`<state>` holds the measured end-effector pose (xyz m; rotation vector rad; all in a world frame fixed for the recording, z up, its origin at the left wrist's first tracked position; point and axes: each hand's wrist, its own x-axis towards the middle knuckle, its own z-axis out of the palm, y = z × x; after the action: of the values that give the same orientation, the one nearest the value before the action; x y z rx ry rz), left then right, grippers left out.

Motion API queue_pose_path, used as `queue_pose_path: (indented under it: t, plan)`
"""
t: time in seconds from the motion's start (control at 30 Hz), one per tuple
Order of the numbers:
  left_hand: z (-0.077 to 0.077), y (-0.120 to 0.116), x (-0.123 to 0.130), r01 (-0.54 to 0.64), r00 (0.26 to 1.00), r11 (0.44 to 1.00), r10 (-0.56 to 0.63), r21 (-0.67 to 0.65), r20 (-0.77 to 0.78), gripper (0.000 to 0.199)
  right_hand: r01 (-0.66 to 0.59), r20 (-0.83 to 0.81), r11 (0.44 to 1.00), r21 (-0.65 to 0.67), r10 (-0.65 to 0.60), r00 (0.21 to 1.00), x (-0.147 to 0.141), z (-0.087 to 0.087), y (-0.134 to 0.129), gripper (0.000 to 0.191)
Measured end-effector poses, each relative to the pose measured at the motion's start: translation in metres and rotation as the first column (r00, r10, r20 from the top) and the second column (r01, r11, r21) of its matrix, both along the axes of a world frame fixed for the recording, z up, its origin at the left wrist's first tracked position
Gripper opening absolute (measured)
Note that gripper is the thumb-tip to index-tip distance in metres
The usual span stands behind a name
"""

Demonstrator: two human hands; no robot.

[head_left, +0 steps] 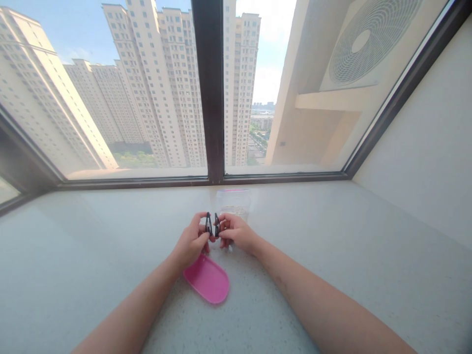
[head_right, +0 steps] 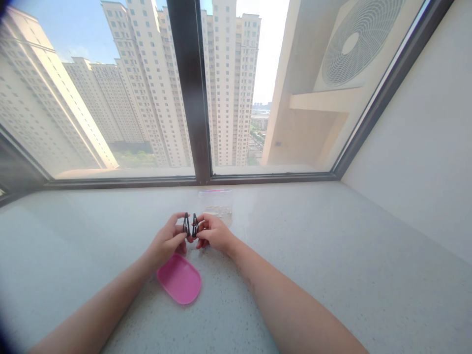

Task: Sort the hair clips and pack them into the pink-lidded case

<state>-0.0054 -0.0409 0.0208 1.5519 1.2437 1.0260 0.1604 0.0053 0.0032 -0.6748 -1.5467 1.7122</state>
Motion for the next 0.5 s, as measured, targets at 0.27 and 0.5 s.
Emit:
queue_pose_path:
  t: [0.27,0.5]
  plan:
    - [0.0003,-0.0005,0.0003,0.019,1.0,1.0,-0.018,0.017,-0.012,0.045,0.003,0.012,1.0,0.008,-0.003,1.0,0.0011,0.001,-0.001,0.033]
    - [-0.0016,-0.0012,0.0002,0.031,0.999,0.998,-0.029,0.055,-0.036,0.05,-0.001,0.006,1.0,0.018,0.001,1.0,0.0014,-0.0025,-0.0003,0.035]
